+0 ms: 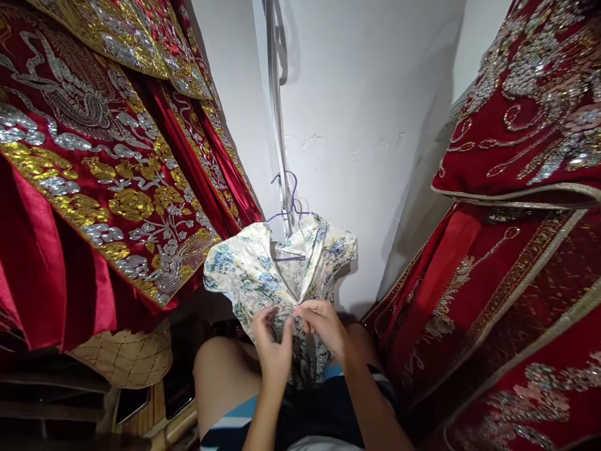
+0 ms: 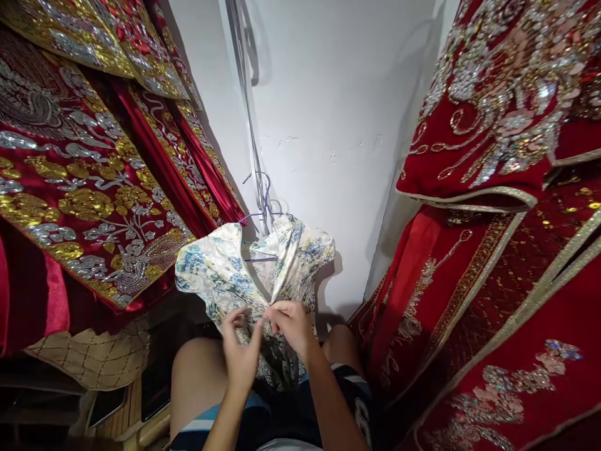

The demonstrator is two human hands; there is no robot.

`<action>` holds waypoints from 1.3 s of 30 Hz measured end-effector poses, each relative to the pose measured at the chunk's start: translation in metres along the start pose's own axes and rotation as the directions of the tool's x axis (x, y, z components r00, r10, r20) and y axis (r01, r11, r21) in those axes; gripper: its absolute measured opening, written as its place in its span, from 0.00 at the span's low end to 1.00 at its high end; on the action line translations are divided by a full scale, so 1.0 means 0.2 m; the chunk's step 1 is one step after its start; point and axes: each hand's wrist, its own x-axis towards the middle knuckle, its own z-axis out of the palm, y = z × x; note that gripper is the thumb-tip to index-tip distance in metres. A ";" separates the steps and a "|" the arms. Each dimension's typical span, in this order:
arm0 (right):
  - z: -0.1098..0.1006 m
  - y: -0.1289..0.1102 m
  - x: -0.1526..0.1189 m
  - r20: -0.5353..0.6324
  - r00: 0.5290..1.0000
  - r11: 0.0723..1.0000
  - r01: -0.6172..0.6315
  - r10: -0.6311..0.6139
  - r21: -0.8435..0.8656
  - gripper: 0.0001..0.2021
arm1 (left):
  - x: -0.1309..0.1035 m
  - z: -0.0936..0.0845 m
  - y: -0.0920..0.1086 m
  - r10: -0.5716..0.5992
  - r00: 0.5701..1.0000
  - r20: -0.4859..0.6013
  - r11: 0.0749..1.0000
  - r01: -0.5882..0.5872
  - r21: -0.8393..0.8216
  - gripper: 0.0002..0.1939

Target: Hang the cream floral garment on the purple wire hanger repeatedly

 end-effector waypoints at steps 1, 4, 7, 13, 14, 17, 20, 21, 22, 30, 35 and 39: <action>0.01 -0.01 0.00 0.024 1.000 1.000 0.003 -0.003 0.010 0.15 | -0.01 0.03 0.01 -0.002 0.991 0.135 0.999 0.007 -0.037 0.16; 0.03 -0.01 -0.01 0.051 0.999 0.998 -0.014 0.011 0.064 0.14 | 0.00 0.10 0.05 -0.043 0.962 0.268 0.994 0.068 -0.086 0.07; 0.02 -0.03 -0.01 -0.027 0.998 0.988 -0.055 0.059 0.142 0.15 | 0.02 0.11 0.07 0.024 0.970 0.240 0.998 -0.009 -0.067 0.06; -0.05 -0.30 0.15 -0.206 0.978 0.980 0.068 -0.028 0.188 0.15 | 0.01 0.09 0.08 0.141 0.918 0.371 0.990 -0.140 -0.031 0.10; -0.06 -0.37 0.20 -0.195 0.978 0.978 0.112 -0.078 0.175 0.15 | 0.01 0.09 0.07 0.140 0.907 0.397 0.989 -0.144 -0.019 0.10; -0.07 -0.55 0.31 -0.184 0.970 0.965 0.195 -0.162 0.178 0.13 | 0.00 0.08 0.01 0.128 0.876 0.465 0.988 -0.153 0.015 0.10; -0.05 -0.60 0.35 -0.149 0.974 0.967 0.196 -0.173 0.164 0.12 | 0.03 0.06 0.00 0.113 0.857 0.503 0.989 -0.147 0.029 0.11; -0.04 -0.59 0.34 -0.125 0.976 0.968 0.198 -0.180 0.154 0.12 | 0.07 0.05 0.02 0.110 0.856 0.504 0.989 -0.142 0.025 0.09; -0.03 -0.58 0.33 -0.101 0.976 0.969 0.206 -0.193 0.139 0.12 | 0.11 0.04 0.06 0.115 0.862 0.495 0.990 -0.139 0.012 0.06; -0.06 -0.56 0.27 -0.061 0.942 0.943 0.325 -0.329 -0.066 0.14 | 0.72 0.03 0.51 0.494 0.794 0.355 0.858 -0.510 -0.053 0.11; -0.07 -0.42 0.36 -0.204 0.910 0.930 0.367 -0.360 -0.003 0.13 | 0.82 0.06 0.68 0.618 0.718 0.320 0.753 -0.658 0.021 0.09; -0.06 -0.17 0.33 -0.276 0.934 0.965 0.253 -0.226 0.066 0.13 | 0.88 -0.05 0.65 0.464 0.886 -0.012 0.886 -0.463 0.026 0.09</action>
